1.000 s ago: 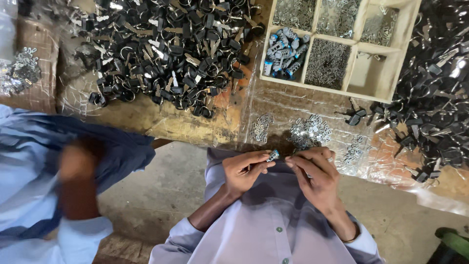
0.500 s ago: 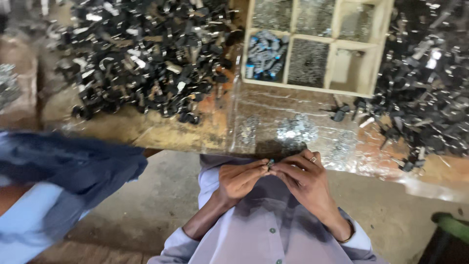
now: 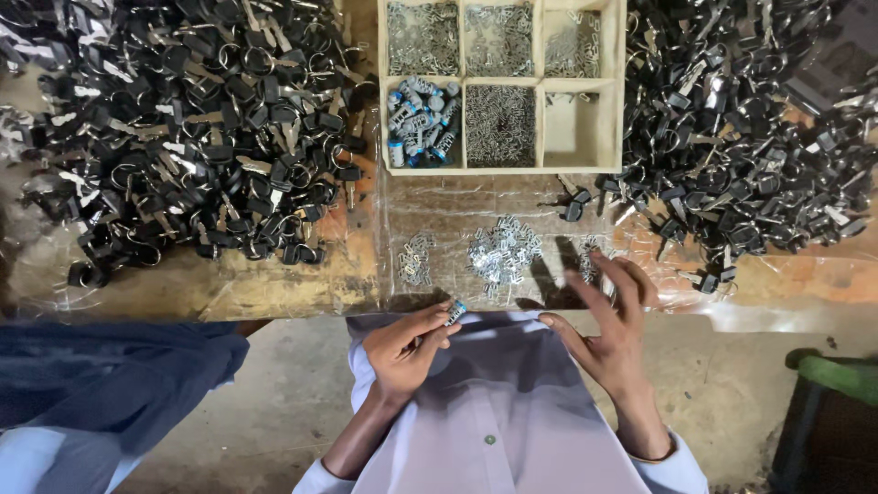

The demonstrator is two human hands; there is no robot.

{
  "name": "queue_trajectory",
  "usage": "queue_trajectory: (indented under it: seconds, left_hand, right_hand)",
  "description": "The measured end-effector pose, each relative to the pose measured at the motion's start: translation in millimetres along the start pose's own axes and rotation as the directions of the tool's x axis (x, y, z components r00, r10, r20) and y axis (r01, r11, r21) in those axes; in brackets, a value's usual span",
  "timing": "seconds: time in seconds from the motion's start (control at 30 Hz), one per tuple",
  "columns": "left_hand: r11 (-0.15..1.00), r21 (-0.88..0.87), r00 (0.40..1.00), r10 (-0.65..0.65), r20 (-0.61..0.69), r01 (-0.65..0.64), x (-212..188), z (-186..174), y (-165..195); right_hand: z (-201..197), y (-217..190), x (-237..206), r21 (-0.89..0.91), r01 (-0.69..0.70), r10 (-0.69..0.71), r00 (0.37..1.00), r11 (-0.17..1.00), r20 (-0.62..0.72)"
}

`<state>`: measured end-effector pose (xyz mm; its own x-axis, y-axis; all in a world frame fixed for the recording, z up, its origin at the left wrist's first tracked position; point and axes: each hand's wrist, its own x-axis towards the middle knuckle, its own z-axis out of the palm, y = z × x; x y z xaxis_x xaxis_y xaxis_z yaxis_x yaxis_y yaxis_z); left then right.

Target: The person sits at a workbench assembling small switch components by hand. They pick a blue plastic body, insert metal contact parts into it, and place the finished assembly into a compartment of a sorting tray, repeating the cycle while large piles of unassembled black parts surround the work area.

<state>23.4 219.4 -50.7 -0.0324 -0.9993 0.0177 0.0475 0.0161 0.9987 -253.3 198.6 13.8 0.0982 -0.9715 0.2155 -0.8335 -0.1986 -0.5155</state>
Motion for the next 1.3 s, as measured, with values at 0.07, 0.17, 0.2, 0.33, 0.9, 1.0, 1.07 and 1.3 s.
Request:
queue_trajectory:
  seconds: [0.07,0.17,0.2,0.33,0.9,1.0,1.07,1.3]
  left_hand:
    - [1.000,-0.008,1.000,-0.004,-0.012,0.004,0,-1,-2]
    - [1.000,-0.009,0.999,0.009,-0.034,-0.010,2,-1,-3]
    - [1.000,-0.008,0.999,0.016,-0.042,-0.017,2,-1,-3]
    - [1.000,-0.024,0.999,-0.011,-0.052,0.010,3,-1,-2]
    - [0.996,0.087,0.995,0.019,-0.095,-0.010,9,4,5]
    - [0.993,0.098,0.995,0.071,-0.066,-0.064,12,2,8]
    - [0.977,0.205,0.996,0.071,-0.048,-0.060,12,0,12]
    - [0.861,0.410,0.951,0.305,0.056,-0.301,16,-10,19]
  right_hand:
    - [5,7,-2,0.048,0.008,-0.005,0.998,0.999,-0.055]
    - [7,13,-11,-0.093,0.037,-0.035,0.999,0.995,0.016]
    - [7,15,-15,-0.088,0.087,-0.086,0.996,0.992,0.017]
    - [12,16,-23,0.022,0.256,-0.257,0.966,0.966,0.040]
    - [53,-67,27,0.512,-0.014,-0.044,0.994,0.859,0.100]
    - [56,-71,29,0.536,-0.085,0.013,0.991,0.840,0.136]
    - [55,-71,28,0.437,0.002,-0.046,0.995,0.900,0.090]
    - [52,-77,30,0.194,0.216,-0.243,0.962,0.957,0.122]
